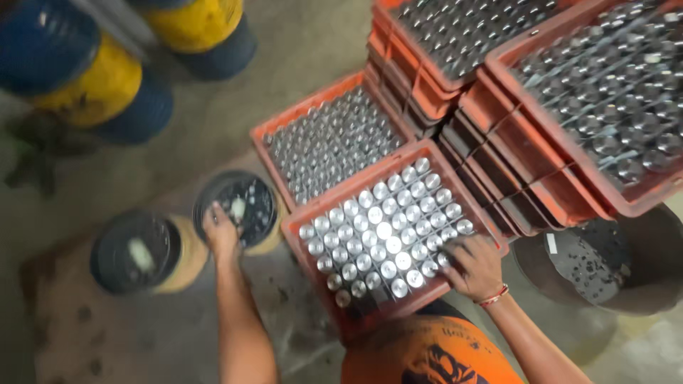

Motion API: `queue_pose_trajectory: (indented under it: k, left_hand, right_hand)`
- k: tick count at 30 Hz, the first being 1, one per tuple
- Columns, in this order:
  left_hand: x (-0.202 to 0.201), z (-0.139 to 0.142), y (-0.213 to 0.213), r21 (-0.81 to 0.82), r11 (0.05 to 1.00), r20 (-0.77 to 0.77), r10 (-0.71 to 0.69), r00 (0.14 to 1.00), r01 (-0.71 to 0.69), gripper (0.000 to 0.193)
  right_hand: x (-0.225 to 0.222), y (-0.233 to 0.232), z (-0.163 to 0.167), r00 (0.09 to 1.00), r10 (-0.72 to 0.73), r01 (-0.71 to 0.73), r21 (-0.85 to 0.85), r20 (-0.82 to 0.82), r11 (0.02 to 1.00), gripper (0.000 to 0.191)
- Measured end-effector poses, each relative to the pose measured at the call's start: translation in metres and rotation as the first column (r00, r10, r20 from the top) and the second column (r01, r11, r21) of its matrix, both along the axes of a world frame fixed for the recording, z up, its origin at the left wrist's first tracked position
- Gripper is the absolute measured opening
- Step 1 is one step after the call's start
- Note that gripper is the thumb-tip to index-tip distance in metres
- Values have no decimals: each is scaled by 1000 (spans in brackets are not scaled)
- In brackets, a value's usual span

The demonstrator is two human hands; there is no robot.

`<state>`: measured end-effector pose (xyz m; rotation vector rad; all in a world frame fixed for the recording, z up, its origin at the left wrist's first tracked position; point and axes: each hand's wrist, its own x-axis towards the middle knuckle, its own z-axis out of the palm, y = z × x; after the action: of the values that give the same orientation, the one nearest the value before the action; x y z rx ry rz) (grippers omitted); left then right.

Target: The person repeatedly wipes small cylindrical metal parts arranged in orange trays using a cylindrical tool, then places the tool into a can. The person also moves a tray of parts to a different position on the table.

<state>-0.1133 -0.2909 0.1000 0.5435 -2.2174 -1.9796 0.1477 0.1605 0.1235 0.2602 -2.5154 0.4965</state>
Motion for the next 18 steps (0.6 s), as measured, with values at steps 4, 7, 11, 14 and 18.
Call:
queue_pose_trajectory:
  k: [4,7,11,14,18]
  left_hand:
    - [57,4,31,624,772,-161,-21,987,118,21]
    - [122,-3,85,446,863,-79,-226,971,237,30]
    - [205,-17,176,382,753,6,-582,813,536,30]
    - [233,-15,199,696,520,-96,-616,782,495,31]
    - [252,-12,194,922,241,-101,-609,786,305,26]
  right_hand:
    - [-1,-5,16,998,-34,48,-364,44,930,28]
    - [-9,-15,27,973,53,92,-589,224,803,32]
    - [-40,-38,28,841,461,-97,-760,282,642,39]
    - [-63,-54,20,640,726,-226,-841,252,491,27]
    - [-76,-60,7,356,877,-122,-915,322,385,26]
